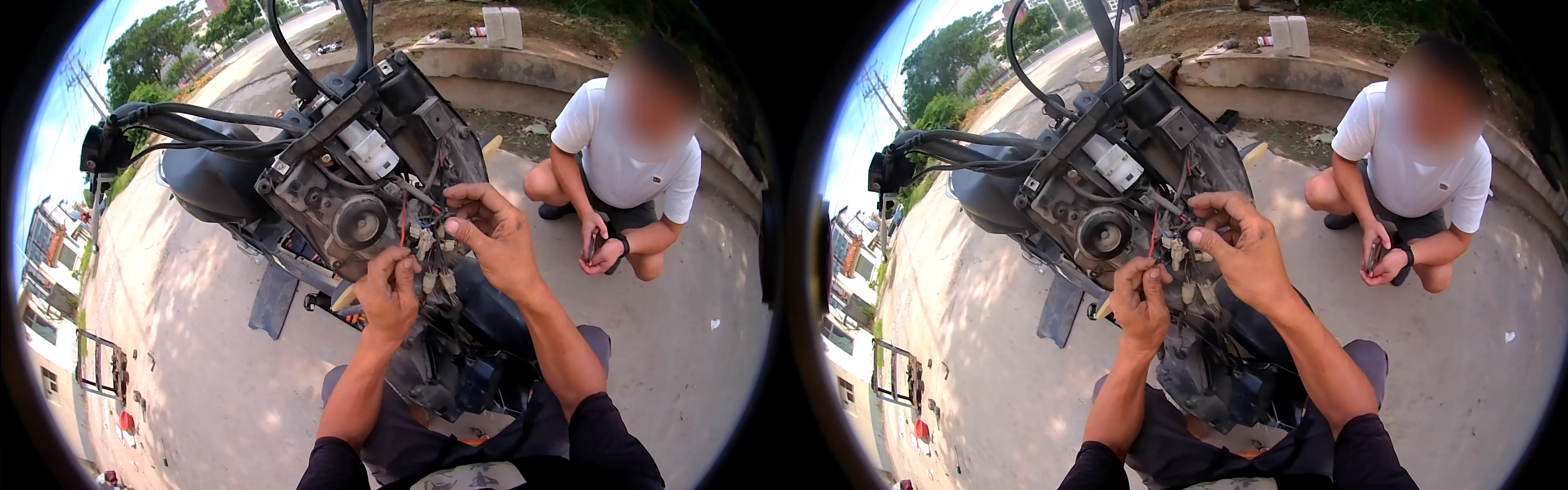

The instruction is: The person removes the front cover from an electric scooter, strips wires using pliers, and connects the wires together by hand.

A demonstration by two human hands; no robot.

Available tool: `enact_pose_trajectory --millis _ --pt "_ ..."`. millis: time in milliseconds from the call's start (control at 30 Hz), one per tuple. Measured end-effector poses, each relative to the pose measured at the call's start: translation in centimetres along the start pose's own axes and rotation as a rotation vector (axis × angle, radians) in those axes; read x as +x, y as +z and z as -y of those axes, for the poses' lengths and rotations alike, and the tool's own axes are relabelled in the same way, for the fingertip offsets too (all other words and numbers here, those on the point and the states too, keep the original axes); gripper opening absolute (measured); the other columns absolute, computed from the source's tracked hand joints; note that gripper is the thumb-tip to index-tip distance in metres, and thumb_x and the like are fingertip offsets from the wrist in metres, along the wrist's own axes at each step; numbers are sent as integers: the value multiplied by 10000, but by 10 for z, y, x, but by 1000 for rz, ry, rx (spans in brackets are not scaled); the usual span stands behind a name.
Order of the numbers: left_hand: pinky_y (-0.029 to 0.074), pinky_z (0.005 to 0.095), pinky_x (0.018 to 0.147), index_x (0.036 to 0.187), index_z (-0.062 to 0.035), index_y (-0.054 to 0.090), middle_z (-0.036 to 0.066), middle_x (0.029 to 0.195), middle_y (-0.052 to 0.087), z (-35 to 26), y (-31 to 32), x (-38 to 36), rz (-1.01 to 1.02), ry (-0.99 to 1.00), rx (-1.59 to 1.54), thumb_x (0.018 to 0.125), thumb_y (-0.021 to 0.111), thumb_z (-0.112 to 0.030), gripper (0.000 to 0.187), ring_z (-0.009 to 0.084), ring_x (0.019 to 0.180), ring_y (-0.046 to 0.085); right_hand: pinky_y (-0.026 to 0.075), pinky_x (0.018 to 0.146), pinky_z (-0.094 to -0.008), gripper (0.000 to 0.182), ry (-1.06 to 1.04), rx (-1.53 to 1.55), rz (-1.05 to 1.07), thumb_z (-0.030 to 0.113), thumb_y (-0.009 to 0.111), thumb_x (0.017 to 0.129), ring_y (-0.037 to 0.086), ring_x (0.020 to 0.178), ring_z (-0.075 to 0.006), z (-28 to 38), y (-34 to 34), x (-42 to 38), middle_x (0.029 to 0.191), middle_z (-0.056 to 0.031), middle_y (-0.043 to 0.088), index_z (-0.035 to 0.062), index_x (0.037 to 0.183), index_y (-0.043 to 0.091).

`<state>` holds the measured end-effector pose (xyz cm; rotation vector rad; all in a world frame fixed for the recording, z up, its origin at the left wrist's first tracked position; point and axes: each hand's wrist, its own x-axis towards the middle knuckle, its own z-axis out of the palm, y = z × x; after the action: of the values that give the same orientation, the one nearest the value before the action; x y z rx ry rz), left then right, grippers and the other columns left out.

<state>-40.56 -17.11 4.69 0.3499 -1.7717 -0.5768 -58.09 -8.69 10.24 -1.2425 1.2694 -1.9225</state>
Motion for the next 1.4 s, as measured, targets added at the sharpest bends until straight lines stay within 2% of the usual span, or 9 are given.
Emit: enact_pose_trajectory --millis 167,400,533,667,733,1000,1233,1333,1400 --pt "558 259 697 1215 33 600 94 844 730 2 -4 -1 72 44 102 1090 633 -23 141 139 753 711 576 807 -326 320 -295 -373 -4 -1 789 905 664 987 -188 9 6 -2 1242 -90 633 72 1215 758" --pt "587 328 639 1152 -6 664 126 876 765 -7 -7 7 74 55 184 1017 716 -12 145 229 710 770 564 827 -394 212 -518 -702 1 -2 810 884 677 994 -280 3 12 0 1263 -126 603 46 1085 765" --pt "577 371 608 1123 -32 670 100 898 762 -15 -8 13 15 95 211 972 745 -31 168 266 709 773 487 1022 -402 175 -440 -673 74 127 821 926 605 1173 -278 3 11 1 1351 -140 576 13 992 706" --pt "573 363 593 1130 -39 651 79 925 762 -9 0 11 -79 83 84 948 746 -15 206 268 694 762 379 1119 -370 156 -284 -149 -1 167 740 973 540 1213 -211 -23 -3 9 1427 -111 526 34 965 659" --pt "566 358 578 1128 -47 647 72 924 749 -10 -3 15 -99 102 65 925 752 -12 231 264 668 746 365 1123 -352 138 -259 -87 10 157 703 976 535 1183 -194 -28 0 9 1441 -116 524 36 985 638" --pt "549 330 551 1131 -59 645 69 960 733 -8 2 17 -132 144 86 903 743 -80 249 208 642 724 515 981 -318 246 -305 -725 -24 178 568 1088 561 1263 -224 5 15 12 1457 -130 537 -34 1096 693" --pt "564 313 611 1160 -47 697 100 1073 767 -3 1 14 -89 235 69 925 656 -166 266 185 710 748 492 1076 -396 224 -322 -214 121 137 498 1093 545 1297 -273 -14 -13 11 1441 -161 506 -49 1083 623" --pt "568 313 629 1178 -41 711 105 1093 765 -3 4 12 -94 244 42 915 656 -176 301 191 732 750 384 1177 -431 180 -316 -185 130 153 496 1101 530 1330 -278 -17 -11 10 1471 -146 511 1 1063 585" --pt "569 313 633 1188 -39 713 106 1094 764 -4 5 13 -112 225 30 912 659 -176 313 193 737 750 411 1158 -415 198 -260 -270 40 167 485 1120 550 1308 -264 -17 -22 9 1474 -145 507 -1 1076 580"
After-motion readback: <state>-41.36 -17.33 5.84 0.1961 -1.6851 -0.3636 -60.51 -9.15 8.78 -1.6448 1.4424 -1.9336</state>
